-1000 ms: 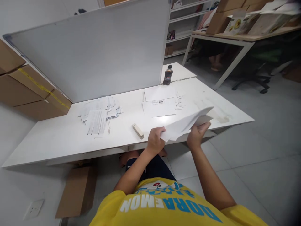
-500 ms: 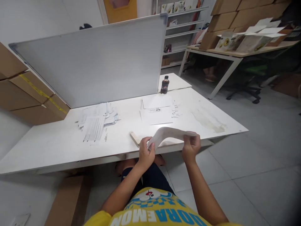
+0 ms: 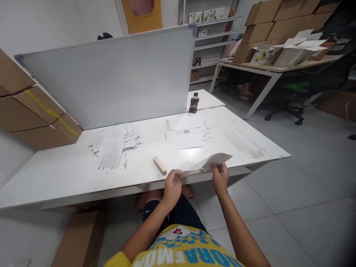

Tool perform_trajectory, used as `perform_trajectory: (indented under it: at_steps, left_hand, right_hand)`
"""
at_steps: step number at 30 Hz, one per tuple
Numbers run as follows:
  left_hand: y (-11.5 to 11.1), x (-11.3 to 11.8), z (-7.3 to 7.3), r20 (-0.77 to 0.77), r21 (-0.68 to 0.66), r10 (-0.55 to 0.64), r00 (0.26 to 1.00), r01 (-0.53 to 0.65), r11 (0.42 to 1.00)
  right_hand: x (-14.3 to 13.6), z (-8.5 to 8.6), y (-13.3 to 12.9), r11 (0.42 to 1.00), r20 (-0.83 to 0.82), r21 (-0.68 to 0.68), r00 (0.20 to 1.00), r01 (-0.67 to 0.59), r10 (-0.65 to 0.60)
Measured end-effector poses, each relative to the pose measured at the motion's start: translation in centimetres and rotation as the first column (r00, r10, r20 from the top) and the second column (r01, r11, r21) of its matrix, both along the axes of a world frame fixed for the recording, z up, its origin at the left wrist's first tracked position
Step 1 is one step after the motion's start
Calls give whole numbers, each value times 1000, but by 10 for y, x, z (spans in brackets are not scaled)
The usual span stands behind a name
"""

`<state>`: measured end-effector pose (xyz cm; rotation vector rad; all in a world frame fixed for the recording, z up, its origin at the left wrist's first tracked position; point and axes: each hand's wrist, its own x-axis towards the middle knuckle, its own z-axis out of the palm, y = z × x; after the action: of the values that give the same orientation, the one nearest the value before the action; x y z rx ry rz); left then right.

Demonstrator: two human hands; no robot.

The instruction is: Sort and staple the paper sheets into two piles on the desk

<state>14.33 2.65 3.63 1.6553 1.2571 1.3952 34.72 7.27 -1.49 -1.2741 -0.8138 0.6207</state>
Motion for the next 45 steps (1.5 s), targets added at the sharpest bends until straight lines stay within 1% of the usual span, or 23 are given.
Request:
perform_trajectory:
  at_steps: [2, 3, 4, 6, 8, 10, 11, 12, 13, 15, 16, 18, 20, 23, 26, 28, 32, 34, 38, 43, 45]
  left_hand:
    - [-16, -9, 2, 73, -75, 77, 994, -71, 995]
    - [-24, -15, -1, 109, -106, 119, 987, -107, 989]
    - [-31, -22, -4, 140, -137, 153, 978, -133, 982]
    - [-42, -35, -15, 173, -192, 224, 959, -190, 963]
    - [-47, -48, -24, 126, -206, 313, 941, -284, 936]
    - [-45, -58, -29, 10, -145, 377, 926, -372, 917]
    - [-41, -62, -30, -57, -91, 387, 920, -391, 916]
    - [-35, -66, -29, -127, -33, 378, 917, -384, 923]
    - [-27, -69, -27, -200, 22, 349, 915, -352, 936]
    - [-8, -73, -23, -356, 98, 263, 897, -244, 965]
    - [3, -74, -21, -435, 110, 210, 876, -180, 977]
    - [24, -76, -19, -568, 79, 97, 817, -63, 995]
    - [41, -78, -19, -648, 8, -14, 762, 25, 1000]
    - [59, -84, -19, -694, -71, -138, 706, 124, 990]
    - [67, -91, -16, -717, -99, -208, 666, 199, 975]
    - [69, -93, -15, -734, -83, -207, 646, 218, 972]
    - [67, -95, -19, -770, 21, -115, 627, 204, 979]
    - [66, -95, -20, -776, 40, -97, 624, 202, 979]
    - [64, -95, -22, -764, 46, -113, 635, 228, 973]
    - [62, -94, -21, -756, 68, -141, 639, 291, 954]
    - [62, -94, -20, -746, 49, -159, 647, 291, 955]
  right_hand:
    - [0, 0, -10, 998, 27, -40, 999, -42, 43]
    - [1, -1, -16, 993, 45, -73, 994, -92, 95]
    - [1, -3, -21, 981, 62, -114, 985, -155, 163]
    - [3, -8, -27, 929, 91, -217, 942, -298, 323]
    - [6, -16, -30, 866, 114, -317, 891, -386, 439]
    - [7, -22, -31, 826, 149, -397, 860, -400, 488]
    - [7, -23, -31, 814, 169, -432, 852, -388, 496]
    - [7, -24, -31, 805, 187, -462, 846, -372, 499]
    - [6, -24, -32, 798, 194, -481, 844, -363, 501]
    - [2, -22, -32, 799, 172, -474, 851, -370, 496]
    - [0, -20, -32, 803, 147, -458, 858, -382, 492]
    - [-4, -16, -32, 809, 102, -428, 868, -403, 486]
    - [-7, -11, -32, 805, 91, -444, 874, -393, 477]
    - [-11, -7, -32, 784, 96, -507, 881, -357, 463]
    - [-14, -6, -31, 778, 106, -536, 889, -327, 446]
    - [-16, -6, -30, 790, 134, -539, 896, -293, 423]
    - [-16, -6, -33, 806, 185, -543, 903, -236, 388]
    - [-14, -6, -34, 818, 199, -529, 904, -227, 379]
    - [-14, -10, -37, 824, 193, -522, 910, -222, 368]
    - [-21, -16, -37, 828, 99, -503, 935, -250, 342]
    - [-23, -15, -36, 832, 114, -505, 938, -230, 328]
